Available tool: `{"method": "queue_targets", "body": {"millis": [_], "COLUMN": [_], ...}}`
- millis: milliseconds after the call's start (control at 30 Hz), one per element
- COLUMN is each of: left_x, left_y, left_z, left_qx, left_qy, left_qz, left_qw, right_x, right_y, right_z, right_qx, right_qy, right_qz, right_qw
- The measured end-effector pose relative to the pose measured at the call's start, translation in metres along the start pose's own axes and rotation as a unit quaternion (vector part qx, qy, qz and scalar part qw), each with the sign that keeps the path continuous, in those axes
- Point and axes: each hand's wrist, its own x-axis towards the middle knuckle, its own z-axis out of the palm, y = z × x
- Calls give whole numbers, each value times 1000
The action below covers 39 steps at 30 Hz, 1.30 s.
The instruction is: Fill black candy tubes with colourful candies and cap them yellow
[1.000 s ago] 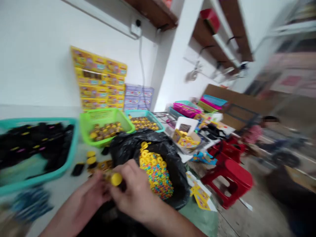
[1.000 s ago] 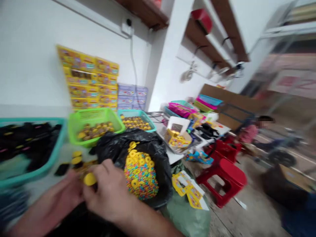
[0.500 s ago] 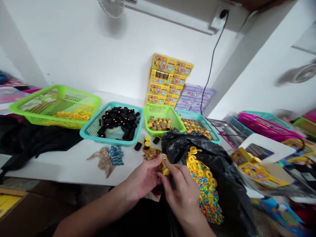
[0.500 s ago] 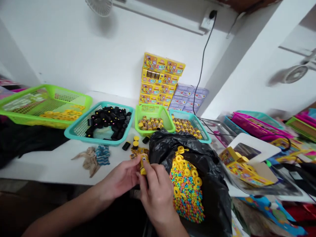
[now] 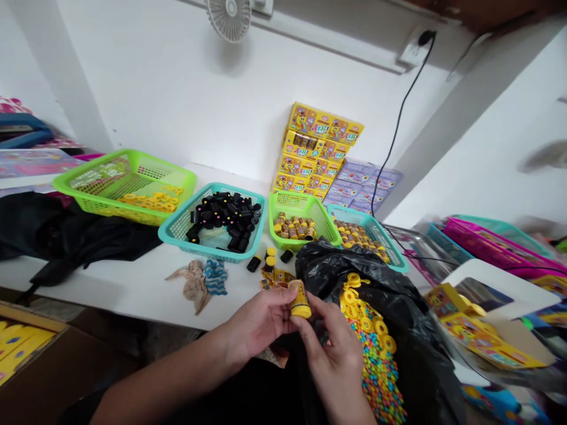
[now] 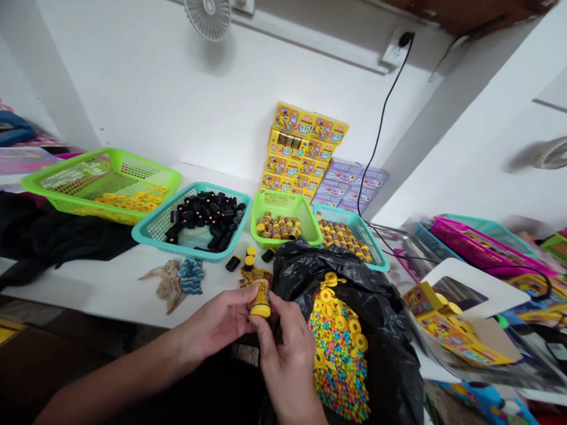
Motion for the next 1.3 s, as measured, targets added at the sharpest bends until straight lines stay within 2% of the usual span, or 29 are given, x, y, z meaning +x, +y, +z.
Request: {"method": "queue_targets", "body": {"millis": [233,467,667,833,1000,1133,1300], "left_x": [4,-2,-5,-5,-4,-3,-2], "left_y": [-3,-6,-12,-11,-9,-8,-6], "left_z": [-8,-4,-9,-12,-15,-18,-19], "left_qx": [-20,2,33,55,19,24,59], "left_qy": [10,24,23,-6,-14,-43,-45], "left_qz": [-16,-7,-12,-31,-50,-50,-42], "left_qw": [1000,1000,999,998,998,997,996], "right_x": [-4,-1,-4,-3,2,0,-2], "right_y": [4,0,3,-2,-2,4,5], "right_z": [4,1,0,-3,-3,0,2], "right_qx": [-59,-15,-17,30,31,23,5], "right_qy": [9,-5,-3,2,-10,-11,-25], "right_qz": [-84,-79,-97,-49,-3,-27,-56], "right_qw": [995,997,995,998,999,999,998]}}
